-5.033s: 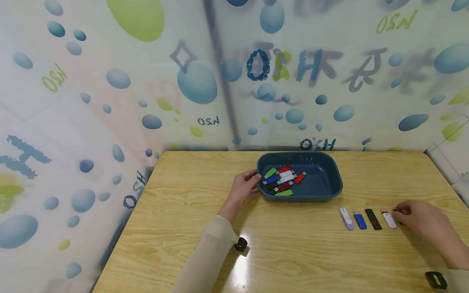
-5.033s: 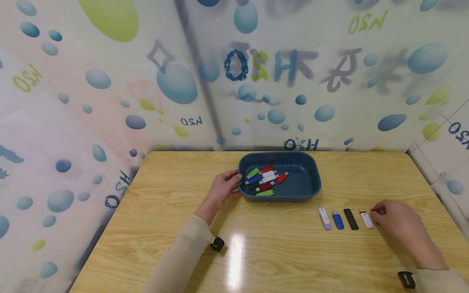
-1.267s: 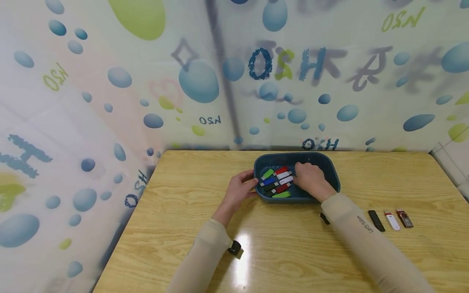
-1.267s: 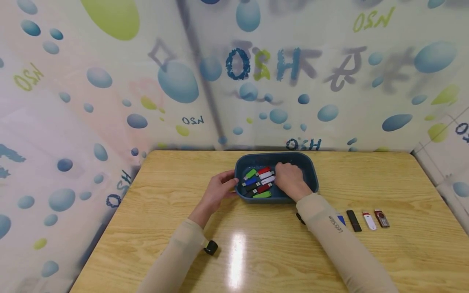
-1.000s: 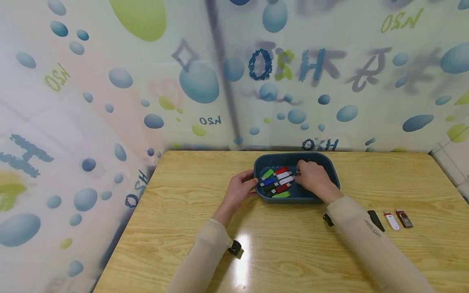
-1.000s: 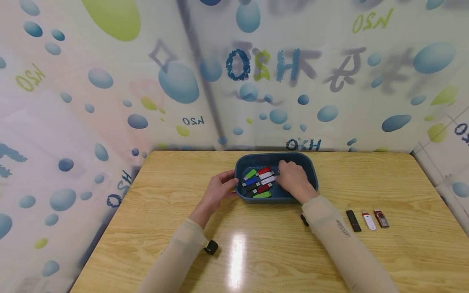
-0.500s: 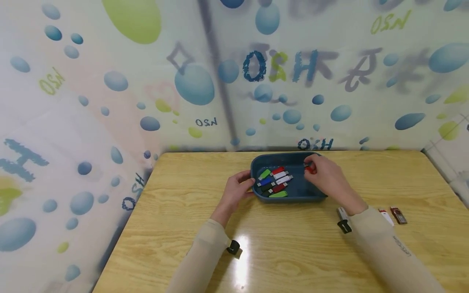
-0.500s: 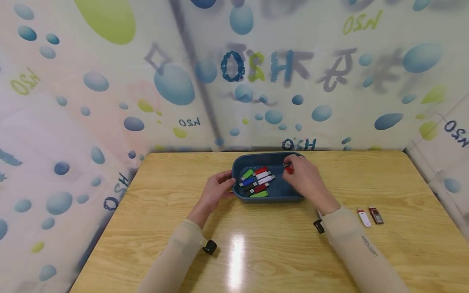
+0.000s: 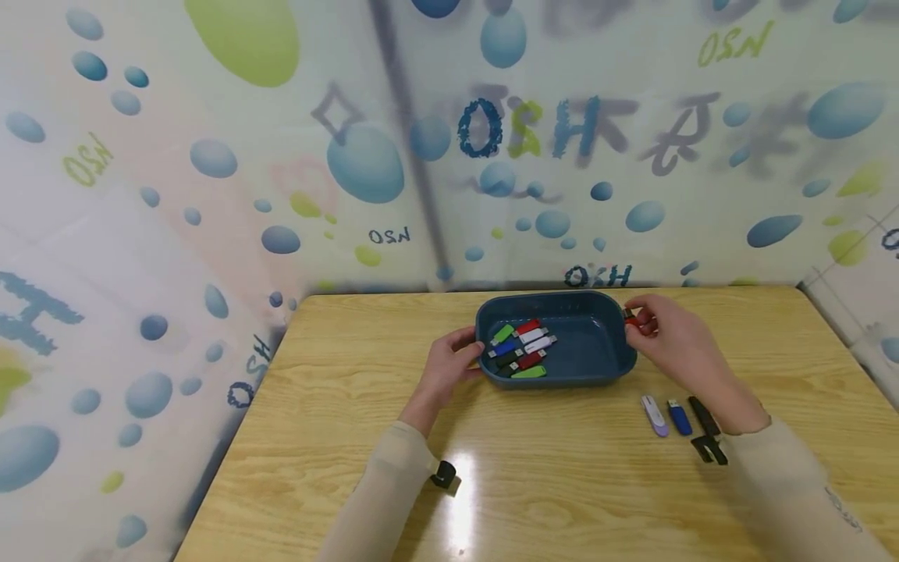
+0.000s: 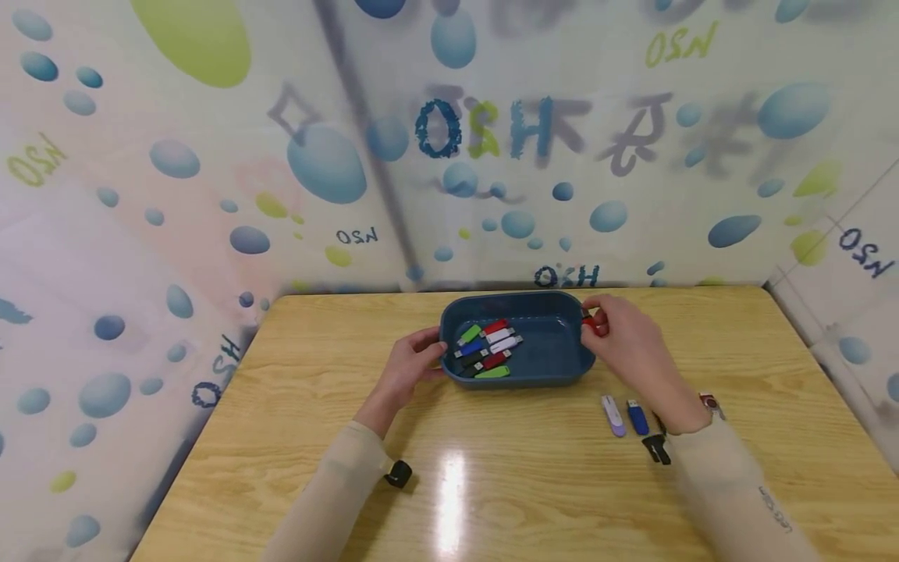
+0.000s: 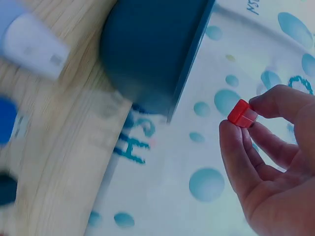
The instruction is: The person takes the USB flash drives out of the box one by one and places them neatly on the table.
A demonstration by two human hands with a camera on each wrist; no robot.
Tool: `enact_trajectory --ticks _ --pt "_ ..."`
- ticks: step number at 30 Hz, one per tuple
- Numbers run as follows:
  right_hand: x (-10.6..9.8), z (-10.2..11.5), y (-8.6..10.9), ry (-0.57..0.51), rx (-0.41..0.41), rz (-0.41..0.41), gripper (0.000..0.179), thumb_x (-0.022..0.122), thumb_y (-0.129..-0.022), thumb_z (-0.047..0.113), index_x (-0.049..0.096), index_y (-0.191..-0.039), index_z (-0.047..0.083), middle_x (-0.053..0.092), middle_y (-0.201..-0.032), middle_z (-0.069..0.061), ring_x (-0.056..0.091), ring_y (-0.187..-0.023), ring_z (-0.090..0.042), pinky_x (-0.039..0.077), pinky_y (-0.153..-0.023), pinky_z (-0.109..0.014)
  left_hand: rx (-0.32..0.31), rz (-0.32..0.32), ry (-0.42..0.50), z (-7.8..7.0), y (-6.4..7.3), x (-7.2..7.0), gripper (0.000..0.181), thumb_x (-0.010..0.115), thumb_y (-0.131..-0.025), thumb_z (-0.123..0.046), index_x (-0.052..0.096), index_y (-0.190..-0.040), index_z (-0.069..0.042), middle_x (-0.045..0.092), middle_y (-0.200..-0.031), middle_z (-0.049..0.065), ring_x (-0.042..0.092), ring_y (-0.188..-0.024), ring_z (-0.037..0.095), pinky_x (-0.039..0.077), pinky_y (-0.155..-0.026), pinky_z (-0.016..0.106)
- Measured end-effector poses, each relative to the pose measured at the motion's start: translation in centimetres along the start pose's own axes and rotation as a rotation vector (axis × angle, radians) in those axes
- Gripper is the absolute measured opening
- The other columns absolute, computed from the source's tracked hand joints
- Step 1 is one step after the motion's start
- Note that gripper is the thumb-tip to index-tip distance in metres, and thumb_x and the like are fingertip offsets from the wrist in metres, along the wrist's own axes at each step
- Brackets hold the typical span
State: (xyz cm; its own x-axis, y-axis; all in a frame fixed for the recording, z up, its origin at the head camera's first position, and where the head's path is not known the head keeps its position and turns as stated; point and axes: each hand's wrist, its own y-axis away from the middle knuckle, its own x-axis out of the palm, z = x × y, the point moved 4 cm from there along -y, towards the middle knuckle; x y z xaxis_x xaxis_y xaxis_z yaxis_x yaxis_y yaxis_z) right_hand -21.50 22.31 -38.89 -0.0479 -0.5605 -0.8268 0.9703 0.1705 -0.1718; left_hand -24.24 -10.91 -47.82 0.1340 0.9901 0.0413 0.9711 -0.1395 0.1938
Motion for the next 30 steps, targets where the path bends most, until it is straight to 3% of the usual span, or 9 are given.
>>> enact_trajectory --ticks 12,21,30 --pt "-2.4 -4.1 3.1 0.047 0.027 -0.059 0.035 0.069 -0.094 0.011 0.061 -0.123 -0.007 0.067 -0.094 -0.013 0.065 -0.081 -0.029 0.050 -0.062 -0.034 0.001 0.005 0.018 0.1 0.0 -0.1 0.044 0.060 -0.102 -0.006 0.054 -0.145 0.004 0.055 -0.141 0.026 0.060 -0.121 0.037 0.061 -0.089 0.047" --pt "-3.6 -9.2 4.4 0.080 0.109 -0.020 0.039 0.068 -0.097 0.015 0.057 -0.126 -0.009 0.068 -0.097 -0.020 0.066 -0.083 -0.036 0.048 -0.059 -0.032 0.001 -0.001 0.011 0.1 0.0 0.0 0.044 0.060 -0.102 -0.006 0.054 -0.144 0.005 0.056 -0.140 0.026 0.060 -0.121 0.038 0.061 -0.089 0.048" --pt "-4.0 -12.1 4.7 0.112 0.166 0.033 0.041 0.066 -0.098 0.018 0.055 -0.126 -0.010 0.068 -0.099 -0.025 0.064 -0.075 -0.030 0.047 -0.056 -0.033 -0.011 -0.006 -0.004 0.0 0.0 -0.1 0.044 0.061 -0.102 -0.007 0.055 -0.144 0.003 0.057 -0.140 0.024 0.060 -0.122 0.037 0.061 -0.090 0.047"
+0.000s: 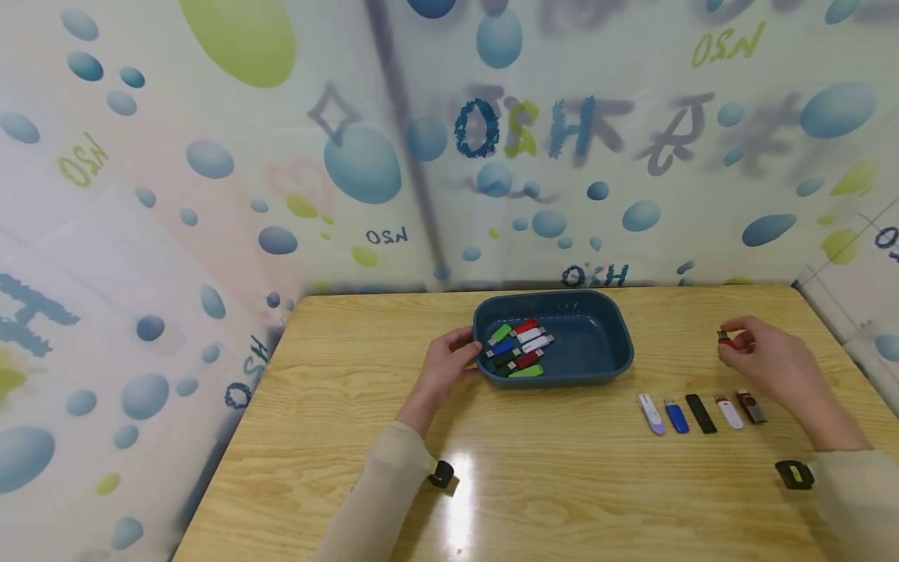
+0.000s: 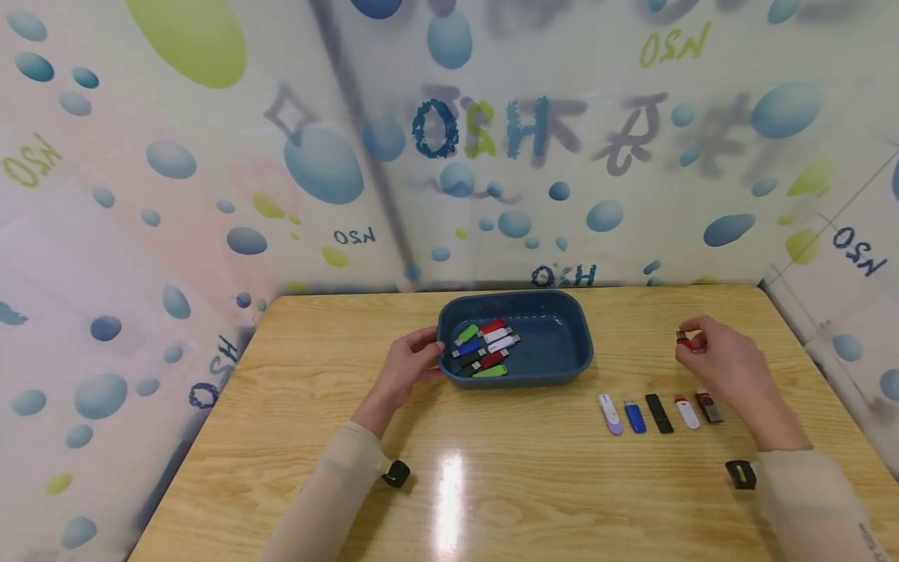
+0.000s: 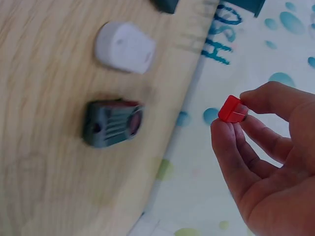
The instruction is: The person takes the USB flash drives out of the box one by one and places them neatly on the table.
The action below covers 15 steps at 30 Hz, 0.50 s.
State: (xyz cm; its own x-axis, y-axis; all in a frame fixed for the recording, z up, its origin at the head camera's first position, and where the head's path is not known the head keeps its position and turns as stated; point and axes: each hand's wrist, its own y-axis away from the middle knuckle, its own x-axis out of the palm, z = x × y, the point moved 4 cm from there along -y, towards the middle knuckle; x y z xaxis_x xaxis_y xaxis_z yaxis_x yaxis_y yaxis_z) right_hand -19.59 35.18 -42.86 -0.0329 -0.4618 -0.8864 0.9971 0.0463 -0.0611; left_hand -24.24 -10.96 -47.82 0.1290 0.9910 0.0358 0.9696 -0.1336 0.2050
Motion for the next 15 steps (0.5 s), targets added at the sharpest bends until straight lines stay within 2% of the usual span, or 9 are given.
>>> enact_trajectory --ticks 4,9,15 --pt "0.2 -1.1 -0.1 0.011 0.018 0.027 0.041 0.065 -0.098 0.018 0.055 -0.125 -0.010 0.067 -0.100 -0.027 0.064 -0.076 -0.033 0.047 -0.057 -0.034 0.003 0.001 0.002 0.0 0.0 0.0 0.044 0.061 -0.102 -0.007 0.055 -0.144 0.003 0.057 -0.139 0.025 0.060 -0.122 0.037 0.061 -0.089 0.047" --pt "0.5 -2.2 -0.2 0.022 0.042 0.087 0.041 0.065 -0.100 0.019 0.054 -0.125 -0.012 0.066 -0.101 -0.028 0.064 -0.080 -0.037 0.049 -0.060 -0.041 0.000 -0.002 0.002 0.0 0.0 0.0 0.044 0.061 -0.102 -0.007 0.055 -0.144 0.002 0.057 -0.138 0.024 0.061 -0.121 0.036 0.061 -0.089 0.048" --pt "1.2 -3.1 -0.6 0.024 0.062 0.146 0.040 0.065 -0.100 0.020 0.055 -0.123 -0.012 0.066 -0.098 -0.024 0.063 -0.076 -0.031 0.048 -0.059 -0.038 0.005 -0.021 0.011 0.1 0.0 0.0 0.039 0.062 -0.100 -0.006 0.057 -0.137 0.005 0.060 -0.130 0.022 0.063 -0.113 0.032 0.062 -0.086 0.047"
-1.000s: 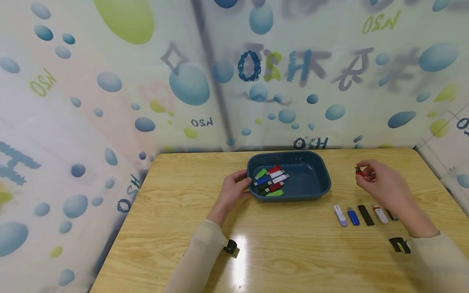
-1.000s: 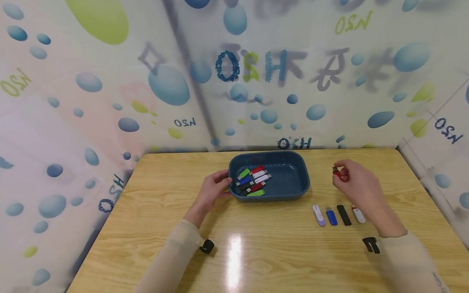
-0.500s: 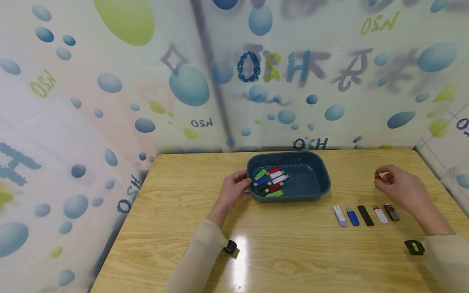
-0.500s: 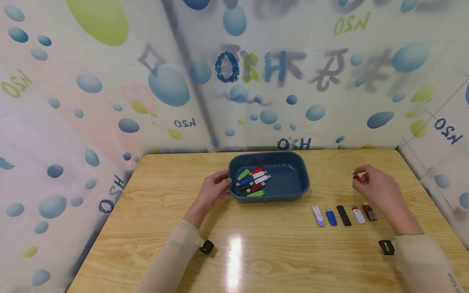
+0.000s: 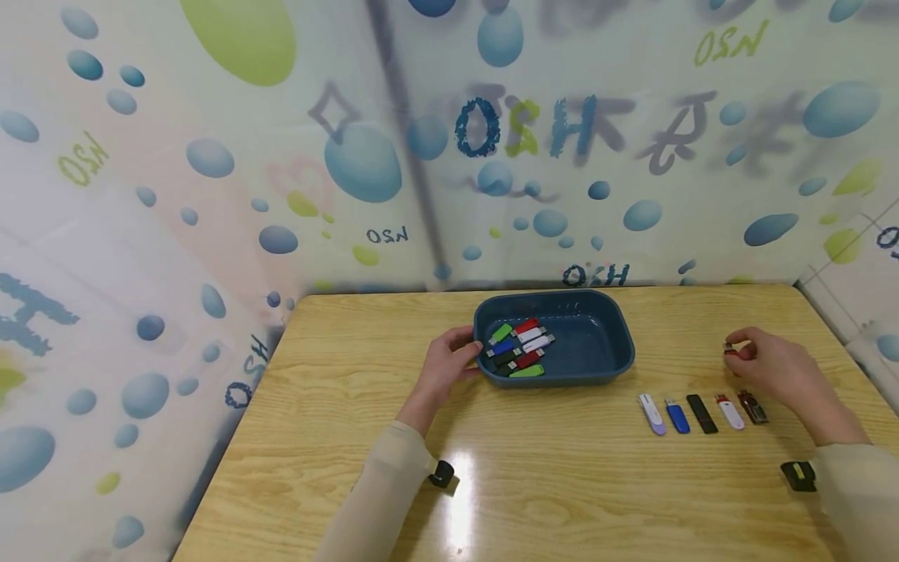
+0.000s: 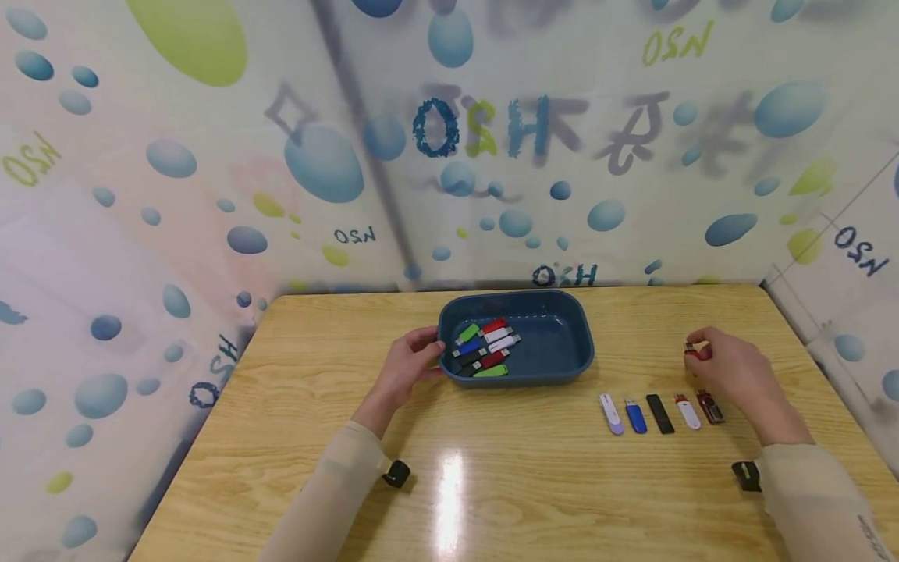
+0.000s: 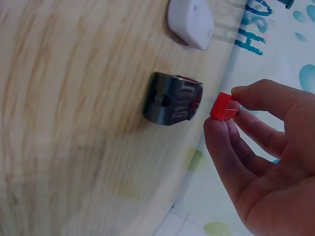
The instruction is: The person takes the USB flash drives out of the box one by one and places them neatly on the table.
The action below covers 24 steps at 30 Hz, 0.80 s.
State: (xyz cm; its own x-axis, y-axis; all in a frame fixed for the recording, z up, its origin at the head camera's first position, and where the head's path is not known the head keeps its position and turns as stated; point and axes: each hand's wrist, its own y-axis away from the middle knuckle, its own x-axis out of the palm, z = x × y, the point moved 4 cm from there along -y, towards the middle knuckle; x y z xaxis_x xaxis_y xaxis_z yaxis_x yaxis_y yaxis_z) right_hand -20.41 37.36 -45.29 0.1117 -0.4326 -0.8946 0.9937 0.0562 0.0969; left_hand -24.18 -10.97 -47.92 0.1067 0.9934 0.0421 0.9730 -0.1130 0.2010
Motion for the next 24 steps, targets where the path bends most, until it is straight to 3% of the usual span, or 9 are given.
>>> enact_trajectory --ticks 5,9,24 --pt "0.6 -0.4 -0.4 0.009 -0.003 0.033 0.040 0.066 -0.098 0.019 0.056 -0.121 -0.012 0.067 -0.094 -0.021 0.063 -0.073 -0.027 0.050 -0.060 -0.041 -0.020 -0.037 -0.004 0.4 -0.1 -0.1 0.026 0.064 -0.099 -0.006 0.059 -0.120 0.008 0.060 -0.111 0.014 0.062 -0.099 0.024 0.062 -0.086 0.047" --pt "0.9 -0.6 -0.6 0.017 -0.002 0.055 0.040 0.067 -0.096 0.019 0.057 -0.119 -0.012 0.069 -0.094 -0.023 0.065 -0.074 -0.030 0.053 -0.063 -0.048 -0.046 -0.049 -0.025 0.6 -0.1 -0.2 0.021 0.065 -0.100 -0.009 0.062 -0.114 0.006 0.059 -0.107 0.011 0.062 -0.095 0.021 0.062 -0.088 0.046" --pt "1.1 -0.2 -0.9 0.060 0.003 0.083 0.040 0.065 -0.093 0.019 0.059 -0.115 -0.014 0.069 -0.097 -0.029 0.066 -0.076 -0.037 0.054 -0.066 -0.055 -0.037 -0.038 -0.033 0.5 0.4 -0.4 0.021 0.066 -0.100 -0.014 0.063 -0.110 0.005 0.061 -0.104 0.011 0.062 -0.089 0.019 0.063 -0.086 0.045"
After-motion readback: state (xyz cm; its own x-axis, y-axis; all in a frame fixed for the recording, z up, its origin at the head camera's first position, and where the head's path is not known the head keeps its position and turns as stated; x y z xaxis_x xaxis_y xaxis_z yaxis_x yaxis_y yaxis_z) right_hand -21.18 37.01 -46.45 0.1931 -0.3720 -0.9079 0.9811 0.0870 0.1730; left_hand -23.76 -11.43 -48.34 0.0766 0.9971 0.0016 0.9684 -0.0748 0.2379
